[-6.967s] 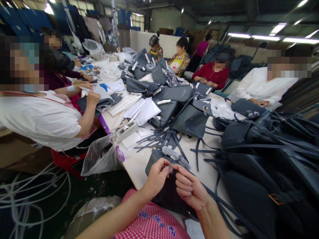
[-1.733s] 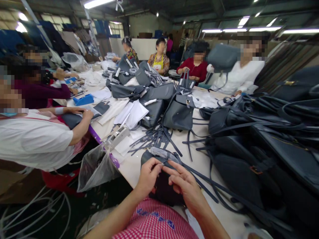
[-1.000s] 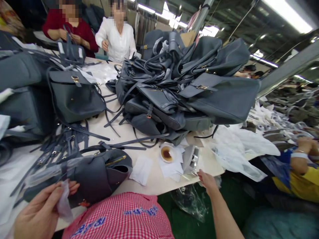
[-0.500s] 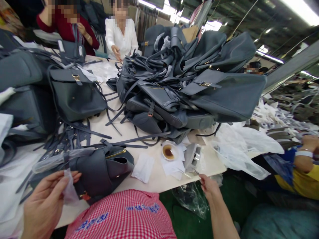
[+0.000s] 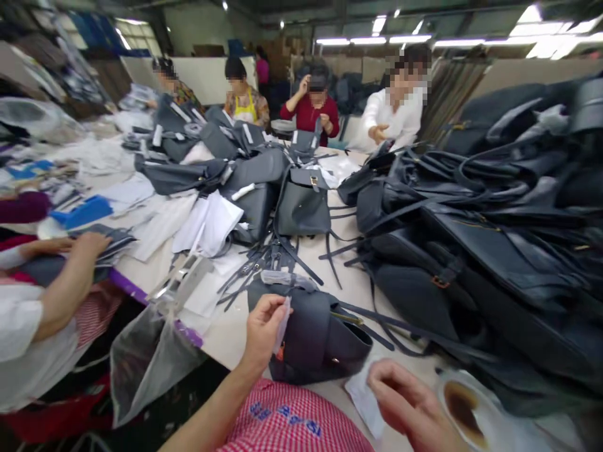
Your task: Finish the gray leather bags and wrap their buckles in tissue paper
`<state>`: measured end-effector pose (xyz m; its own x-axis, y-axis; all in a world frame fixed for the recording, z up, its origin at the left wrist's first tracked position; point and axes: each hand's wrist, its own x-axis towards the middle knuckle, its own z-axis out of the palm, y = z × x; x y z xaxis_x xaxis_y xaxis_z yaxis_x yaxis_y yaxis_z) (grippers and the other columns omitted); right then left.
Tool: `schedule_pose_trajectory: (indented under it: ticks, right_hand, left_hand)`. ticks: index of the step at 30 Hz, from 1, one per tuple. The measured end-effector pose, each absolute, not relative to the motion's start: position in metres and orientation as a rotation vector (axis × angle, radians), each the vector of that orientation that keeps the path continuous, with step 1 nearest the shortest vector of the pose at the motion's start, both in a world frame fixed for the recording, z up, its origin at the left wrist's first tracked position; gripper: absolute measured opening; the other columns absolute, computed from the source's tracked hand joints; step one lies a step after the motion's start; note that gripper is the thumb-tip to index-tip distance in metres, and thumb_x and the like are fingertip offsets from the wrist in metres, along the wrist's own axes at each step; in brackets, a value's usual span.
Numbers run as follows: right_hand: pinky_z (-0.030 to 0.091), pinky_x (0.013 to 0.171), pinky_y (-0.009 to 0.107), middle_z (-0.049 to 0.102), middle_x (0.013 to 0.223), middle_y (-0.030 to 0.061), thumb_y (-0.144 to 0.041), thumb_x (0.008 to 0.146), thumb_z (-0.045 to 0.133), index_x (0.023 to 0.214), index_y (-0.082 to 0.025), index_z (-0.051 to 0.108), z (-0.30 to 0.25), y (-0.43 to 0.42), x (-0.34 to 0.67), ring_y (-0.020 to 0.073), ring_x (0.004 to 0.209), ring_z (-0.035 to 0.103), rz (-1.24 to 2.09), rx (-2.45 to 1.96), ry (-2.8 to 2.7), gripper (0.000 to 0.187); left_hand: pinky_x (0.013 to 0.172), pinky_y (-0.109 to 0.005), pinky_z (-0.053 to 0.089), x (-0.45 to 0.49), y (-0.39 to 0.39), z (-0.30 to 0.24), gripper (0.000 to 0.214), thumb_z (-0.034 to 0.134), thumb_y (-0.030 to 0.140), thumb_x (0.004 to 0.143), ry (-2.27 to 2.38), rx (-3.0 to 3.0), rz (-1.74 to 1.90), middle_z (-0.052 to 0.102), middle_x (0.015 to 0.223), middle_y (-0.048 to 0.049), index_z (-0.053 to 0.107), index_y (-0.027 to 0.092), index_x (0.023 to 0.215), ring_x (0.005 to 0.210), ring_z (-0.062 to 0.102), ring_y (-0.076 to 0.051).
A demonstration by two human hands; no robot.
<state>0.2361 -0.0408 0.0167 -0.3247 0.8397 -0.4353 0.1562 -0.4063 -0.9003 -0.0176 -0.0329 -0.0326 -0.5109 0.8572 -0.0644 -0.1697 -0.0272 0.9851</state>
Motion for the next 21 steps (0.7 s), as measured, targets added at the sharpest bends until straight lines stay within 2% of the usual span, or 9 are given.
schedule_pose_trajectory:
  ticks: [3, 5, 10, 13, 16, 18, 21]
  right_hand:
    - [0.027, 0.05, 0.025, 0.041, 0.057, -0.0045, -0.055, 0.071, 0.067, 0.063, -0.021, 0.054, 0.057, -0.004, 0.16, 0.0103, 0.052, 0.033, 1.876, -1.186, -1.643, 0.038]
    - [0.028, 0.051, 0.025, 0.041, 0.057, -0.0048, -0.053, 0.074, 0.062, 0.062, -0.021, 0.052, 0.061, 0.014, 0.128, 0.0108, 0.053, 0.034, 1.834, -1.14, -1.813, 0.036]
    - [0.031, 0.054, 0.026, 0.044, 0.056, -0.0045, -0.045, 0.078, 0.055, 0.061, -0.02, 0.054, 0.03, 0.039, 0.103, 0.0126, 0.056, 0.039, 1.518, -1.182, -2.154, 0.03]
    - [0.03, 0.053, 0.027, 0.045, 0.053, -0.0043, -0.043, 0.078, 0.056, 0.057, -0.021, 0.053, 0.016, 0.043, 0.101, 0.0133, 0.053, 0.04, 1.389, -1.224, -2.249, 0.03]
    - [0.029, 0.052, 0.028, 0.044, 0.05, -0.0039, -0.044, 0.077, 0.056, 0.053, -0.023, 0.049, 0.014, 0.041, 0.098, 0.0142, 0.051, 0.04, 1.305, -1.261, -2.248, 0.032]
    - [0.028, 0.052, 0.029, 0.045, 0.049, -0.0033, -0.045, 0.076, 0.055, 0.051, -0.024, 0.048, 0.016, 0.04, 0.096, 0.0149, 0.05, 0.04, 1.257, -1.286, -2.251, 0.034]
    - [0.028, 0.052, 0.029, 0.047, 0.05, -0.0024, -0.045, 0.076, 0.054, 0.051, -0.024, 0.05, 0.018, 0.038, 0.095, 0.016, 0.051, 0.042, 1.229, -1.3, -2.249, 0.033]
  left_hand:
    - [0.075, -0.028, 0.052, -0.011, -0.038, -0.035, 0.015, 0.067, 0.032, 0.076, 1.452, 0.783, 1.73, 0.058, 0.084, -0.0019, 0.069, 0.018, 0.083, 0.076, 0.062, -0.016]
    - [0.079, -0.028, 0.05, -0.007, -0.043, -0.036, 0.013, 0.066, 0.03, 0.079, 1.489, 0.826, 1.763, 0.058, 0.088, -0.0033, 0.071, 0.019, 0.084, 0.082, 0.061, -0.017]
    - [0.084, -0.028, 0.047, 0.0, -0.05, -0.046, 0.012, 0.062, 0.029, 0.085, 1.583, 0.875, 1.782, 0.058, 0.094, -0.0049, 0.07, 0.02, 0.089, 0.091, 0.059, -0.019]
    - [0.079, -0.027, 0.048, 0.005, -0.052, -0.054, 0.019, 0.061, 0.03, 0.087, 1.513, 0.783, 1.799, 0.059, 0.095, -0.0041, 0.062, 0.021, 0.104, 0.084, 0.06, -0.016]
    - [0.077, -0.028, 0.05, 0.006, -0.056, -0.056, 0.03, 0.06, 0.03, 0.087, 1.517, 0.769, 1.839, 0.057, 0.111, -0.0067, 0.055, 0.023, 0.116, 0.077, 0.06, -0.013]
    - [0.08, -0.031, 0.051, 0.004, -0.057, -0.053, 0.026, 0.06, 0.028, 0.086, 1.595, 0.879, 1.837, 0.053, 0.121, -0.0097, 0.06, 0.023, 0.111, 0.081, 0.06, -0.015]
    - [0.089, -0.036, 0.048, -0.002, -0.057, -0.042, 0.016, 0.06, 0.024, 0.085, 1.687, 0.999, 1.77, 0.055, 0.12, -0.0109, 0.07, 0.022, 0.097, 0.098, 0.059, -0.022]
